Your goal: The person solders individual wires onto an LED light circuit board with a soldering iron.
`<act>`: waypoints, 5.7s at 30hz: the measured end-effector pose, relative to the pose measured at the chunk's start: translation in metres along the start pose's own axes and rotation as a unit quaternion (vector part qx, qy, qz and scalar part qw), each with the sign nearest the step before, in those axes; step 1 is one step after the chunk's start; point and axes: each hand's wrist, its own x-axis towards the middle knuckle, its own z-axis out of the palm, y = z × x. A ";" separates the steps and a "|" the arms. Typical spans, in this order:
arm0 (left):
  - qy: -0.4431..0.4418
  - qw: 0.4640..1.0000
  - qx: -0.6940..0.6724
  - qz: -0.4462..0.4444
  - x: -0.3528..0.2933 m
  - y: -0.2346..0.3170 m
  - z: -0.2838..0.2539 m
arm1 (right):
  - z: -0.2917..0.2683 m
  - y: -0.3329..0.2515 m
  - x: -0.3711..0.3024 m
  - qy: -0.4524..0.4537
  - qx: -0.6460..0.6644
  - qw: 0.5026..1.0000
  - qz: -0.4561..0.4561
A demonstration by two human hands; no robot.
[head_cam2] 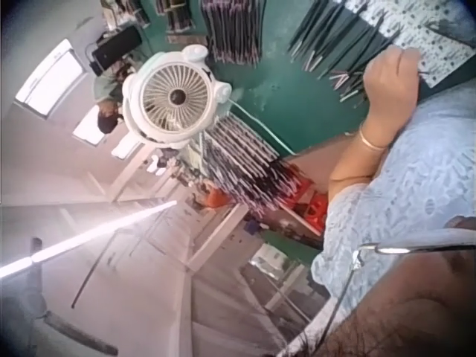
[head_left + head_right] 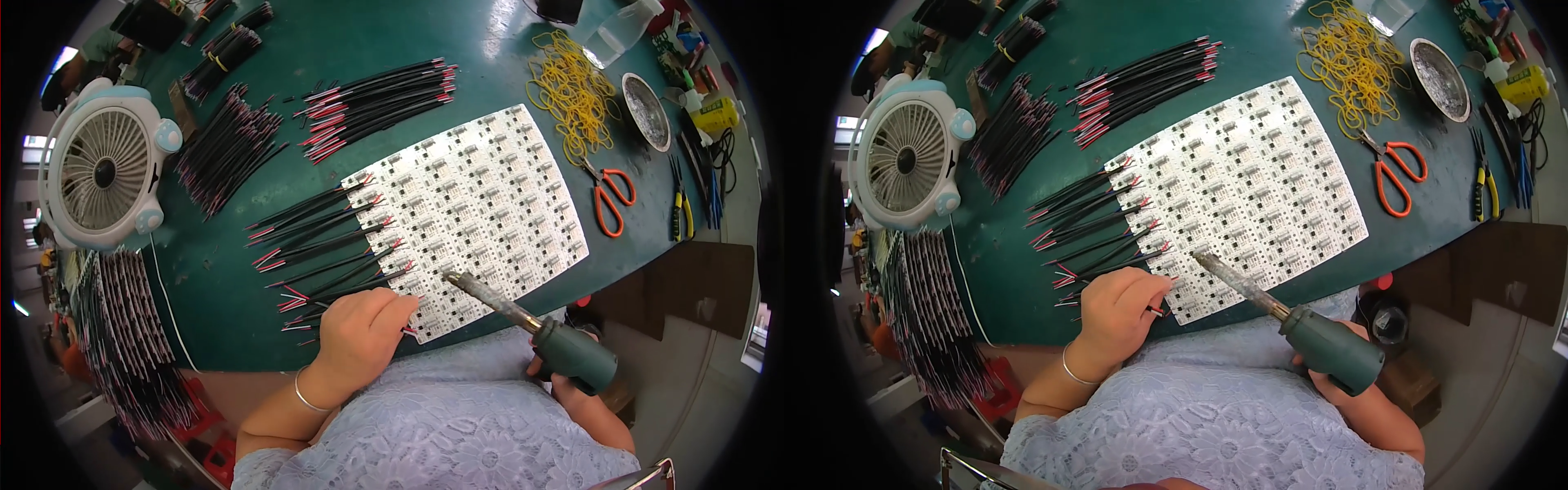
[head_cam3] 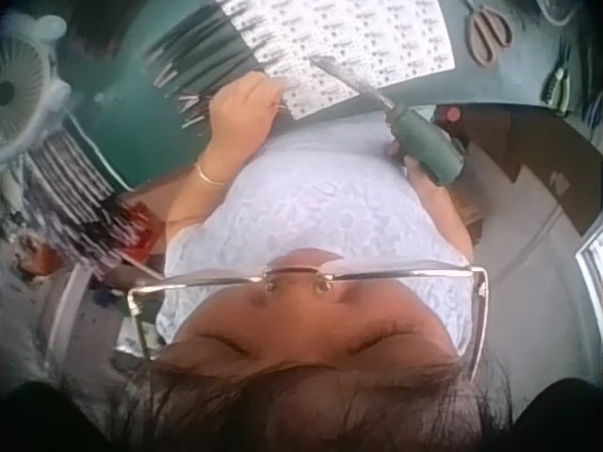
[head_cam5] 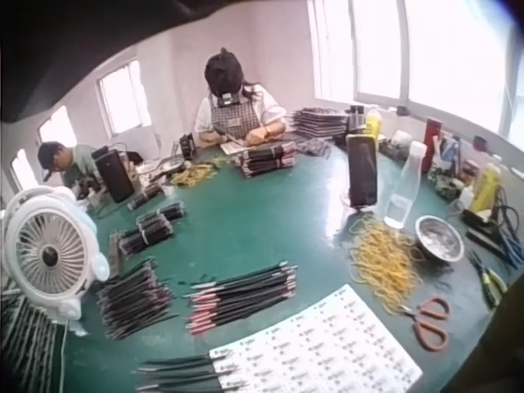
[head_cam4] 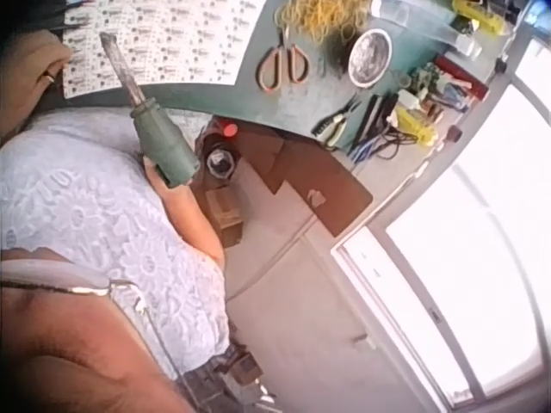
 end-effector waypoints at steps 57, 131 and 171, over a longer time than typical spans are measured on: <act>-0.017 1.000 0.020 0.003 0.006 -0.005 0.001 | 0.011 -0.013 0.013 -0.009 -0.218 0.970 -0.111; -0.010 1.000 0.012 0.006 -0.011 0.016 0.011 | -0.002 -0.009 -0.014 -0.019 -0.150 0.988 -0.025; -0.032 0.998 -0.054 -0.024 -0.003 0.010 0.008 | 0.003 -0.013 -0.007 -0.031 -0.148 0.985 -0.088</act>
